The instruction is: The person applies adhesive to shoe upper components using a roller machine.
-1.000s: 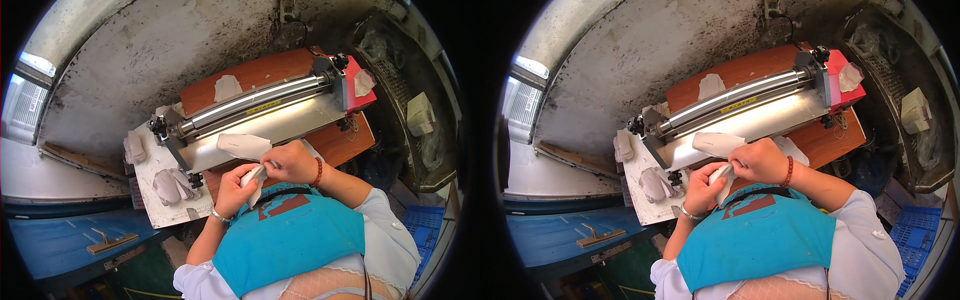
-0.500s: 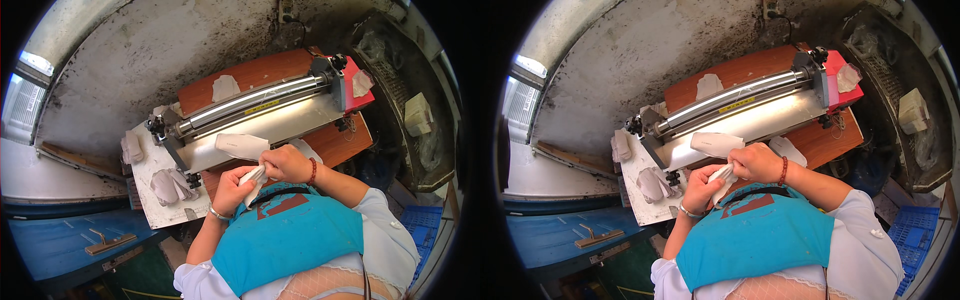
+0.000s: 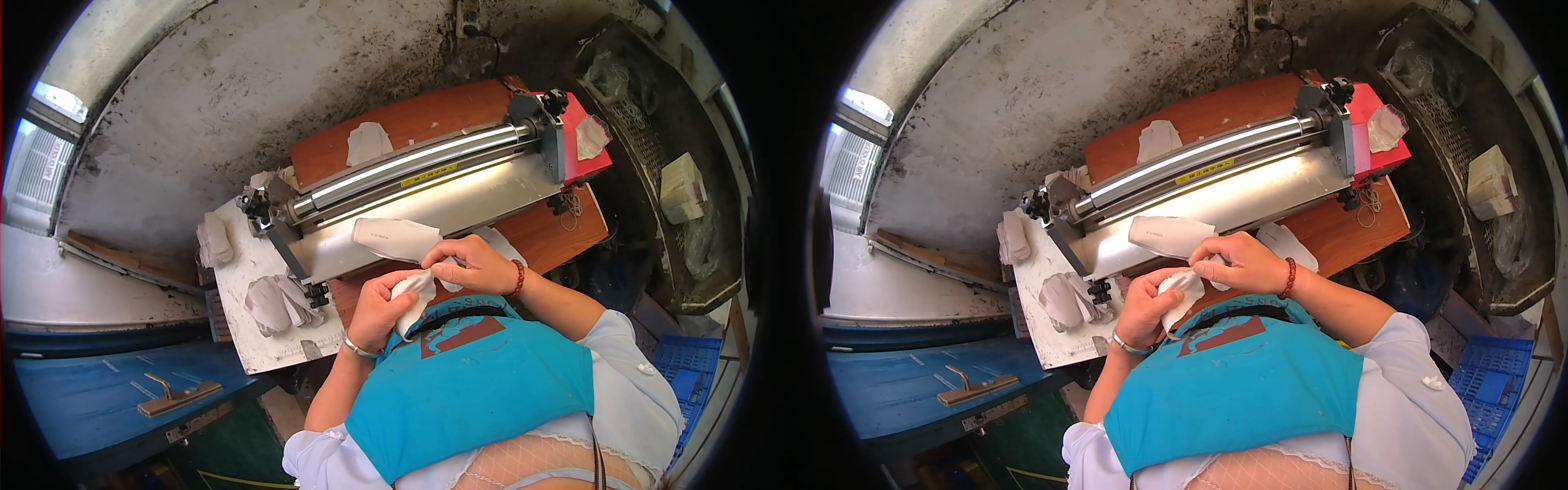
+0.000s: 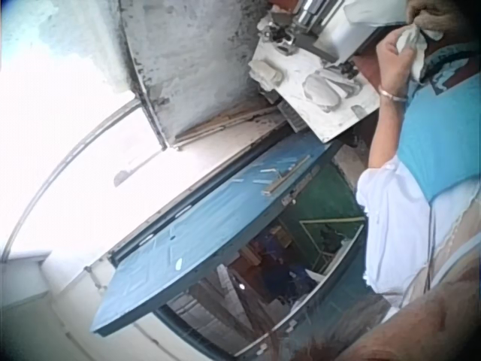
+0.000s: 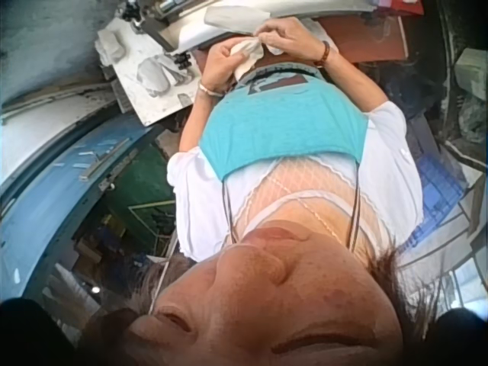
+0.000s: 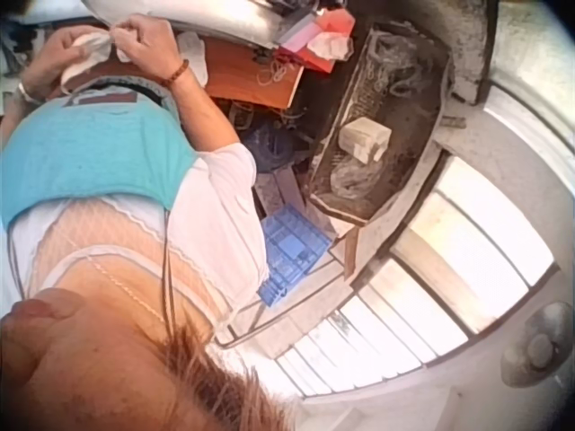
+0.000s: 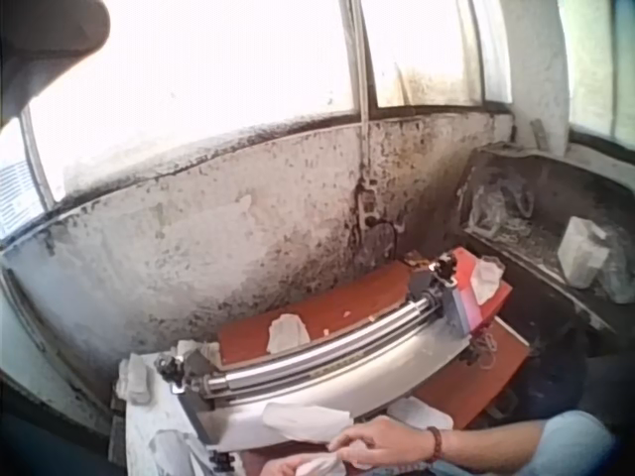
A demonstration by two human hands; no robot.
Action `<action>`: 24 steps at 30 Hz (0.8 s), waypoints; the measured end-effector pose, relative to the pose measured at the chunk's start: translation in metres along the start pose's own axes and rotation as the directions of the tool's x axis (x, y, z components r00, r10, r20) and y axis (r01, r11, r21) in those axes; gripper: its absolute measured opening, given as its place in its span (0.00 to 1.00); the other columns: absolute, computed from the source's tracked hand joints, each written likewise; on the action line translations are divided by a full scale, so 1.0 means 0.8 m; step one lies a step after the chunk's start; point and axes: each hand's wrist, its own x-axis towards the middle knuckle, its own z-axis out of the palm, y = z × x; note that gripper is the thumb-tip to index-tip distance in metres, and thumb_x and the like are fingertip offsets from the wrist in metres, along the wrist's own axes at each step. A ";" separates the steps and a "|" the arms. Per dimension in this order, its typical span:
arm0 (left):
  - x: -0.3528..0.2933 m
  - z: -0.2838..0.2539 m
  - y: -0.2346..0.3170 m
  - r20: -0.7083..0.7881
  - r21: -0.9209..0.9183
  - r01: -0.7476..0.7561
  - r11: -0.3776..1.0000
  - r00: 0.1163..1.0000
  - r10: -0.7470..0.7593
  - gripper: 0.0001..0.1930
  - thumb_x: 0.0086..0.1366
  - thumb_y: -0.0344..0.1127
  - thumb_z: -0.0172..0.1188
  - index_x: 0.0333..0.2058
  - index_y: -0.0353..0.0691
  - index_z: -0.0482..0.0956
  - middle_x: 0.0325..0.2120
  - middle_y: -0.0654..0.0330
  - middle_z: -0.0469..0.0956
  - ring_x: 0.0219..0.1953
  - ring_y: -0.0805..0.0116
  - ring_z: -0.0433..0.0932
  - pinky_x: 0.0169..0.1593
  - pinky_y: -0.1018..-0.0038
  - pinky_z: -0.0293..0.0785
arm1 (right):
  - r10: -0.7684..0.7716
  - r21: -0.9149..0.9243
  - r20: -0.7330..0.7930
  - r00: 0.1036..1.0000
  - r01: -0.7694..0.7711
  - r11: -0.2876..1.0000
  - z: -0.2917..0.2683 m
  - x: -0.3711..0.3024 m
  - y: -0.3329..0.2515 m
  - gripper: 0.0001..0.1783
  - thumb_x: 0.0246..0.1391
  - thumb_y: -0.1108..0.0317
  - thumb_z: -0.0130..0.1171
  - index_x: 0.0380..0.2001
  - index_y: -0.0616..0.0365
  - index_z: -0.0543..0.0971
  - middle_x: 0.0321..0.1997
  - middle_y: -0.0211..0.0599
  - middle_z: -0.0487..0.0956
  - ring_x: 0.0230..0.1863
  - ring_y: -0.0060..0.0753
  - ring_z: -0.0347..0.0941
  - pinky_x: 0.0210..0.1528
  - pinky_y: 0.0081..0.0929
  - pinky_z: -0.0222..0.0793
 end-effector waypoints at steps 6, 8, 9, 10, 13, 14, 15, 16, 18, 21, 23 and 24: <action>0.002 -0.003 -0.008 -0.007 0.012 -0.054 0.998 0.998 0.055 0.16 0.58 0.28 0.60 0.46 0.31 0.75 0.34 0.60 0.79 0.31 0.80 0.76 0.36 0.83 0.73 | 0.060 -0.014 -0.012 0.998 -0.060 0.998 -0.004 -0.002 0.002 0.10 0.57 0.64 0.55 0.32 0.61 0.79 0.26 0.28 0.78 0.26 0.14 0.69 0.28 0.17 0.66; 0.000 -0.008 -0.005 -0.003 0.220 -0.117 0.968 0.993 0.121 0.15 0.60 0.33 0.61 0.43 0.30 0.76 0.34 0.61 0.79 0.32 0.81 0.75 0.36 0.85 0.71 | 0.150 0.006 0.034 0.988 -0.151 0.989 -0.013 -0.001 -0.004 0.10 0.58 0.65 0.54 0.31 0.61 0.79 0.26 0.26 0.77 0.25 0.12 0.67 0.26 0.16 0.64; -0.002 -0.011 -0.003 -0.003 0.221 -0.118 0.968 0.993 0.121 0.15 0.60 0.33 0.61 0.43 0.30 0.76 0.34 0.61 0.79 0.32 0.81 0.75 0.36 0.85 0.71 | 0.150 0.006 0.034 0.988 -0.150 0.989 -0.016 -0.001 -0.008 0.10 0.58 0.65 0.54 0.31 0.61 0.79 0.26 0.26 0.77 0.25 0.12 0.67 0.26 0.16 0.64; -0.004 -0.013 -0.001 0.004 0.200 -0.113 0.973 0.993 0.115 0.15 0.61 0.34 0.60 0.42 0.30 0.76 0.34 0.61 0.79 0.32 0.81 0.74 0.36 0.85 0.71 | 0.126 -0.008 0.040 0.991 -0.126 0.992 -0.018 -0.001 -0.011 0.10 0.57 0.65 0.54 0.31 0.61 0.78 0.25 0.25 0.76 0.25 0.12 0.66 0.25 0.15 0.63; -0.002 -0.015 0.000 0.006 0.145 -0.174 0.974 0.985 0.175 0.14 0.62 0.36 0.58 0.41 0.30 0.77 0.34 0.61 0.79 0.33 0.81 0.74 0.37 0.84 0.70 | 0.126 0.011 0.017 0.992 -0.126 0.992 -0.023 -0.002 -0.017 0.10 0.57 0.66 0.54 0.29 0.61 0.77 0.23 0.23 0.74 0.24 0.12 0.65 0.25 0.16 0.62; 0.000 -0.015 0.000 -0.004 0.110 -0.237 0.965 0.971 0.239 0.14 0.63 0.36 0.57 0.41 0.30 0.77 0.34 0.61 0.79 0.33 0.81 0.74 0.37 0.84 0.70 | 0.150 0.046 -0.011 0.989 -0.150 0.988 -0.025 -0.003 -0.018 0.10 0.57 0.66 0.54 0.29 0.61 0.76 0.21 0.23 0.72 0.24 0.13 0.64 0.26 0.17 0.62; 0.001 -0.016 0.002 -0.011 0.129 -0.220 0.967 0.975 0.224 0.13 0.62 0.34 0.57 0.41 0.31 0.77 0.34 0.61 0.79 0.33 0.81 0.74 0.38 0.83 0.70 | 0.150 0.046 -0.014 0.989 -0.149 0.988 -0.028 -0.004 -0.019 0.10 0.57 0.66 0.54 0.29 0.61 0.76 0.21 0.23 0.72 0.24 0.13 0.64 0.26 0.17 0.62; 0.000 -0.016 0.005 -0.009 0.130 -0.220 0.967 0.975 0.223 0.13 0.62 0.34 0.57 0.41 0.31 0.77 0.34 0.61 0.79 0.33 0.81 0.74 0.38 0.83 0.70 | 0.167 0.075 -0.019 0.986 -0.166 0.983 -0.030 -0.005 -0.020 0.09 0.57 0.66 0.53 0.28 0.61 0.76 0.21 0.22 0.71 0.23 0.11 0.63 0.25 0.16 0.61; -0.004 -0.016 0.010 0.076 0.106 -0.132 0.985 0.989 0.125 0.11 0.61 0.31 0.58 0.41 0.31 0.78 0.34 0.62 0.79 0.33 0.81 0.74 0.38 0.82 0.71 | 0.185 0.105 -0.027 0.982 -0.181 0.978 -0.035 -0.007 -0.019 0.09 0.57 0.66 0.53 0.28 0.60 0.75 0.20 0.20 0.69 0.22 0.10 0.61 0.24 0.14 0.59; 0.000 -0.027 0.009 0.045 0.216 -0.141 0.966 0.990 0.135 0.11 0.60 0.29 0.59 0.40 0.31 0.78 0.34 0.63 0.79 0.34 0.81 0.74 0.39 0.82 0.71 | 0.110 0.082 -0.037 0.993 -0.107 0.991 -0.046 -0.012 -0.009 0.09 0.58 0.66 0.52 0.28 0.58 0.76 0.19 0.18 0.68 0.22 0.09 0.60 0.23 0.13 0.57; 0.002 -0.026 0.015 0.032 0.225 -0.152 0.962 0.988 0.148 0.10 0.60 0.30 0.59 0.39 0.31 0.79 0.34 0.63 0.79 0.34 0.81 0.74 0.39 0.81 0.71 | 0.133 0.087 -0.045 0.990 -0.129 0.988 -0.058 -0.018 -0.003 0.08 0.54 0.66 0.57 0.30 0.61 0.77 0.28 0.27 0.74 0.29 0.16 0.67 0.34 0.17 0.64; 0.003 -0.025 0.018 0.015 0.233 -0.161 0.959 0.987 0.162 0.10 0.60 0.30 0.59 0.38 0.31 0.79 0.34 0.64 0.79 0.34 0.81 0.73 0.40 0.81 0.71 | 0.130 0.088 -0.045 0.991 -0.125 0.988 -0.059 -0.017 -0.009 0.08 0.54 0.66 0.57 0.30 0.61 0.77 0.28 0.27 0.74 0.29 0.16 0.67 0.34 0.17 0.64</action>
